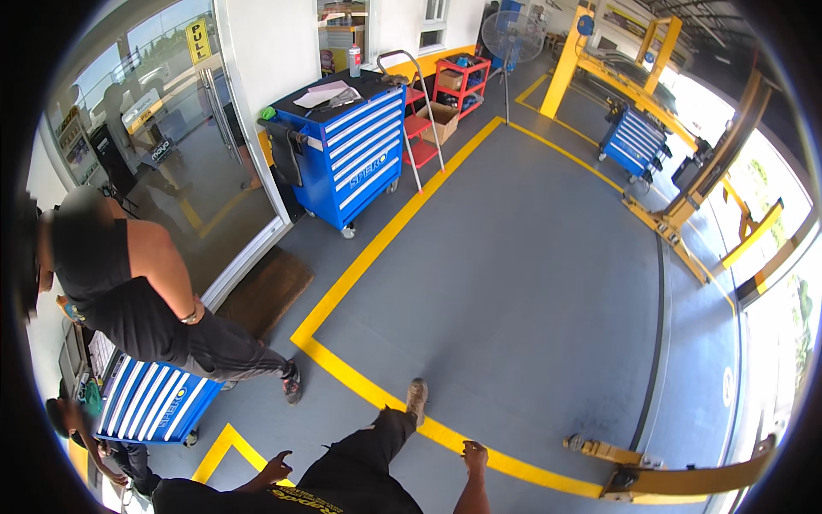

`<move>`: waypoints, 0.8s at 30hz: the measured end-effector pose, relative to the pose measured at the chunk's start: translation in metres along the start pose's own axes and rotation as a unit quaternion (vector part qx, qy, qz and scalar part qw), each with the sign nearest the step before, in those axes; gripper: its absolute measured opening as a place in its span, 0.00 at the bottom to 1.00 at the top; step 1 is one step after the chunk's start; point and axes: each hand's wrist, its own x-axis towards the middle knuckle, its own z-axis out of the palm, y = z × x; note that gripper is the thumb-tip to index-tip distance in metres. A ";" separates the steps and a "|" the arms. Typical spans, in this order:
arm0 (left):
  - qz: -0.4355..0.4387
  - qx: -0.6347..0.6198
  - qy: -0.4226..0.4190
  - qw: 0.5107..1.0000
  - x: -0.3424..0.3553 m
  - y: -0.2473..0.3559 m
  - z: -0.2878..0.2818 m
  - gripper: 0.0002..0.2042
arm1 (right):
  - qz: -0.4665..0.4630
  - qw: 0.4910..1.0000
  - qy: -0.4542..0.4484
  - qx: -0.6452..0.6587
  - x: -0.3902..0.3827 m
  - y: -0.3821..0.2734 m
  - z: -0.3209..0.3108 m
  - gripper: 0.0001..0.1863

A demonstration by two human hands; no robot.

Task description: The person works under a lifted vehicle, using a wrench to tighten bolts on the brake assembly. They retrieve a pneumatic impact wrench from a toolbox, connect it to an air hose, and use it to tighten bolts on the brake rotor. The person then uses a spray bottle to apply fluid to the brake components.

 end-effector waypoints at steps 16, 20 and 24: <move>0.327 -0.065 0.019 0.943 0.389 0.836 -0.076 0.26 | 0.399 0.901 -0.013 -0.170 0.135 -0.108 -0.169 0.16; 0.352 0.006 0.024 0.936 0.479 0.938 -0.070 0.25 | 0.367 0.912 -0.061 -0.171 0.253 -0.198 -0.119 0.18; 0.134 0.038 -0.008 0.990 0.590 0.891 -0.107 0.21 | 0.085 0.838 -0.301 -0.447 0.436 -0.292 -0.103 0.19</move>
